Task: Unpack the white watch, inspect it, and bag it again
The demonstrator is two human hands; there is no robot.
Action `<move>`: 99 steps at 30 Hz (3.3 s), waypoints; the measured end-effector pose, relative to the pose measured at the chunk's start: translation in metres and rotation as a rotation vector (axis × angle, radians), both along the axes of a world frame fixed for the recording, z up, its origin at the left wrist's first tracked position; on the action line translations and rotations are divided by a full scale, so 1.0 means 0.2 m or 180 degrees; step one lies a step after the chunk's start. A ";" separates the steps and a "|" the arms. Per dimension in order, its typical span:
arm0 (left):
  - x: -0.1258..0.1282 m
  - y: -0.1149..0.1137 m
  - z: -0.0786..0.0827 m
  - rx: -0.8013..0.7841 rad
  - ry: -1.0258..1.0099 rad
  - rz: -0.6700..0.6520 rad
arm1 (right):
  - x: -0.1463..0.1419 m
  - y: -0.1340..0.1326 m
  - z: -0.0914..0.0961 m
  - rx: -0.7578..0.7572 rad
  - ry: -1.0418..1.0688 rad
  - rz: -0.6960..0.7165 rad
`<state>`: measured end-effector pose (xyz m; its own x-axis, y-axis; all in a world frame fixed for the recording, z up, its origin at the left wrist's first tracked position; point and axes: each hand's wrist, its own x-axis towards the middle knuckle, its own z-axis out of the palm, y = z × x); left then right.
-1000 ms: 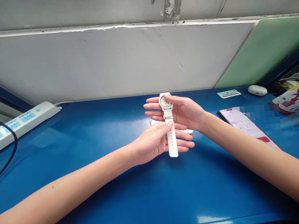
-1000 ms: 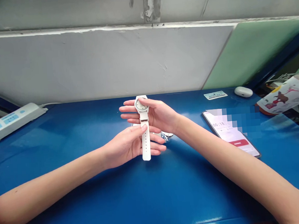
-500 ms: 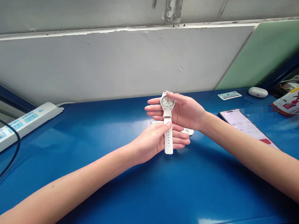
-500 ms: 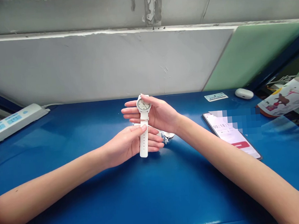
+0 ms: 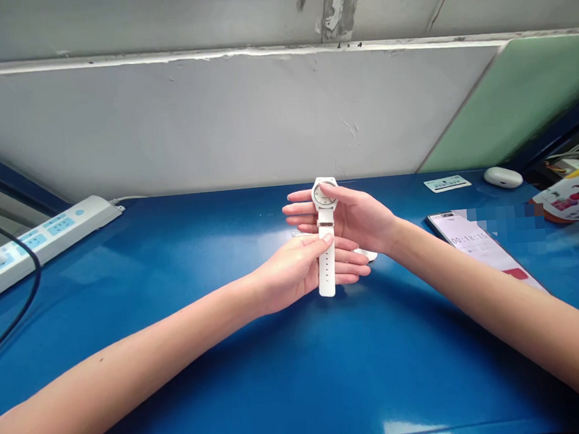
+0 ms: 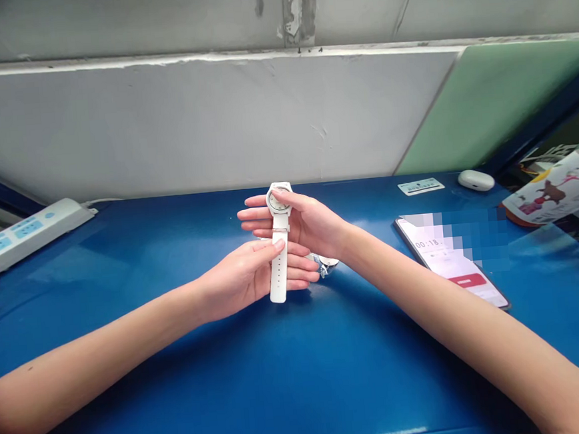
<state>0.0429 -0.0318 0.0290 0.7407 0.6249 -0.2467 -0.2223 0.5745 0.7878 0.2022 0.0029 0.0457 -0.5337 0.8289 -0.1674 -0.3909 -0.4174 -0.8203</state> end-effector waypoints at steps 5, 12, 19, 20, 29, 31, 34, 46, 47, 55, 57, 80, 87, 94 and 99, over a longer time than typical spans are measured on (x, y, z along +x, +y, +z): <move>-0.01 0.01 -0.02 -0.0030 0.0039 -0.0147 | 0.00 0.00 0.01 0.0082 -0.0071 -0.0101; -0.01 0.00 0.00 0.0124 -0.0006 -0.0143 | 0.01 0.00 0.02 0.0144 -0.0004 0.0023; -0.01 0.01 0.00 0.0123 0.0246 0.0015 | 0.02 0.00 0.02 0.0384 0.0146 0.0220; -0.01 0.01 0.00 0.0123 0.0287 0.0035 | 0.02 0.00 0.02 0.0417 0.0145 0.0237; 0.00 0.01 0.01 0.0109 0.0459 0.0098 | 0.02 0.00 0.03 0.0214 0.0197 0.0164; 0.00 0.01 0.01 0.0098 0.0575 0.0165 | 0.01 0.01 0.03 0.0069 0.0224 0.0057; 0.01 0.02 0.03 0.0069 0.0638 0.0270 | 0.01 0.02 0.03 -0.0107 0.0345 -0.0122; 0.00 0.01 0.01 0.0237 0.0480 0.0446 | 0.01 0.02 0.03 -0.0226 0.0229 -0.0459; 0.01 0.01 0.01 0.0239 0.0459 0.0448 | 0.01 0.02 0.03 -0.0127 0.0156 -0.0590; 0.01 0.00 0.02 -0.0051 -0.0005 0.0180 | 0.01 0.03 -0.02 0.0408 -0.0381 -0.0942; 0.00 0.00 0.02 -0.0013 -0.0019 0.0094 | 0.01 0.03 -0.01 0.0455 -0.0364 -0.0820; -0.01 0.01 0.00 0.0504 0.0067 -0.0135 | 0.07 0.02 0.02 0.0905 -0.0201 0.0150; -0.02 0.01 0.00 0.0574 0.0045 -0.0253 | 0.06 0.02 0.04 0.0532 -0.0090 0.0029; -0.03 0.03 -0.02 0.0350 -0.0136 -0.0426 | 0.05 0.03 0.03 0.0104 -0.0025 0.0035; -0.03 0.03 -0.02 0.0296 -0.0153 -0.0434 | 0.06 0.04 0.03 0.0184 -0.0054 0.0103</move>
<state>0.0363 -0.0251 0.0247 0.8297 0.5363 -0.1549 -0.1859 0.5270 0.8293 0.2139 0.0102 0.0523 -0.5579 0.8198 -0.1291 -0.3637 -0.3814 -0.8499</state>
